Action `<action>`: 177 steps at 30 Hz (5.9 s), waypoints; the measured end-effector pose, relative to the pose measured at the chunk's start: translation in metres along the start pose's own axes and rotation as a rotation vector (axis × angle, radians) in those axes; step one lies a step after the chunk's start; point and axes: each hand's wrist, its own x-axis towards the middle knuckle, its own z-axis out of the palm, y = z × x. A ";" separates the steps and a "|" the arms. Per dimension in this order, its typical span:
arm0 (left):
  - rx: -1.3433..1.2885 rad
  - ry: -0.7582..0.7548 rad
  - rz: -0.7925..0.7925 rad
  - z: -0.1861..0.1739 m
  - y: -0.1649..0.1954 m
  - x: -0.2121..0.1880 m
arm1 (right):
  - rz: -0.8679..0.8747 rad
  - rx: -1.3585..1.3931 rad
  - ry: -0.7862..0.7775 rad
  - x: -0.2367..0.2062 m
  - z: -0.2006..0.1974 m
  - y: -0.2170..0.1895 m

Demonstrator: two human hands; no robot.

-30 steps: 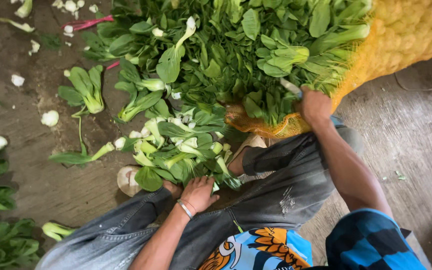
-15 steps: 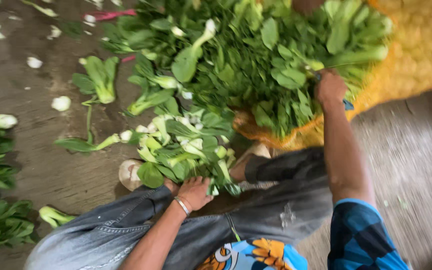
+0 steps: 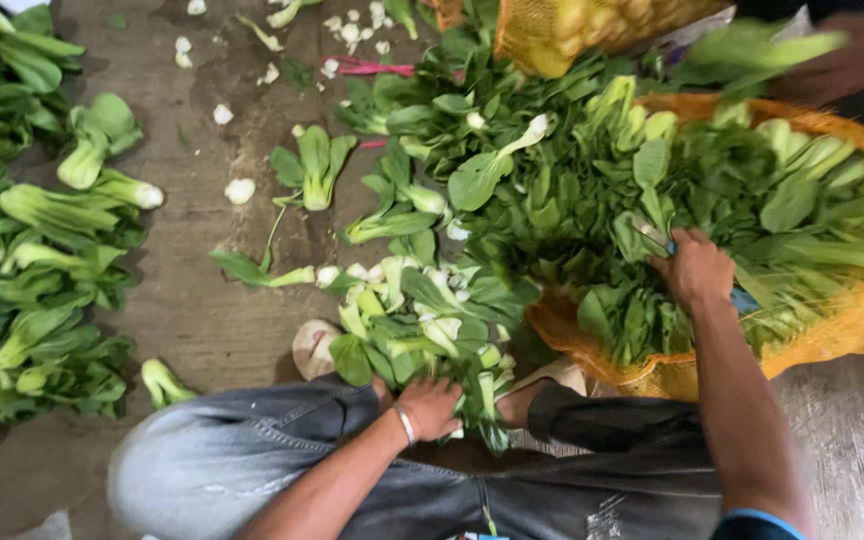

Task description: The person sits on the floor among piles of leafy green vegetables and uses a small knife to trim the root ends off bok choy one at a time, tossing trimmed pieces aside and pulling new ones from a mesh sack.

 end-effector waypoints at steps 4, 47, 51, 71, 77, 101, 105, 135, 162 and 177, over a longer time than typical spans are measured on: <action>-0.505 0.095 0.073 -0.020 0.004 0.010 | -0.215 0.162 0.138 -0.042 -0.021 -0.057; -0.675 0.912 0.378 -0.145 -0.008 -0.096 | -0.935 0.481 -0.030 -0.165 -0.105 -0.247; -0.672 0.908 0.390 -0.146 -0.008 -0.096 | -0.934 0.466 -0.040 -0.164 -0.107 -0.248; -0.680 0.809 0.407 -0.145 0.004 -0.101 | -0.979 0.445 0.023 -0.169 -0.124 -0.240; -0.670 0.818 0.411 -0.143 0.006 -0.101 | -0.989 0.500 0.002 -0.167 -0.121 -0.238; -0.767 0.734 0.334 -0.134 0.007 -0.096 | -0.414 0.731 -0.376 -0.146 -0.103 -0.208; -0.699 0.765 0.329 -0.123 0.003 -0.084 | -0.698 1.025 -0.322 -0.166 -0.082 -0.238; -0.973 0.796 0.360 -0.094 -0.020 -0.039 | -0.257 0.545 -0.359 -0.149 -0.035 -0.237; 0.085 0.324 0.136 -0.040 -0.014 -0.020 | -0.725 0.569 -0.267 -0.139 -0.085 -0.276; 0.079 0.030 0.029 -0.022 0.003 -0.009 | 0.370 -0.129 -0.235 -0.096 0.057 0.030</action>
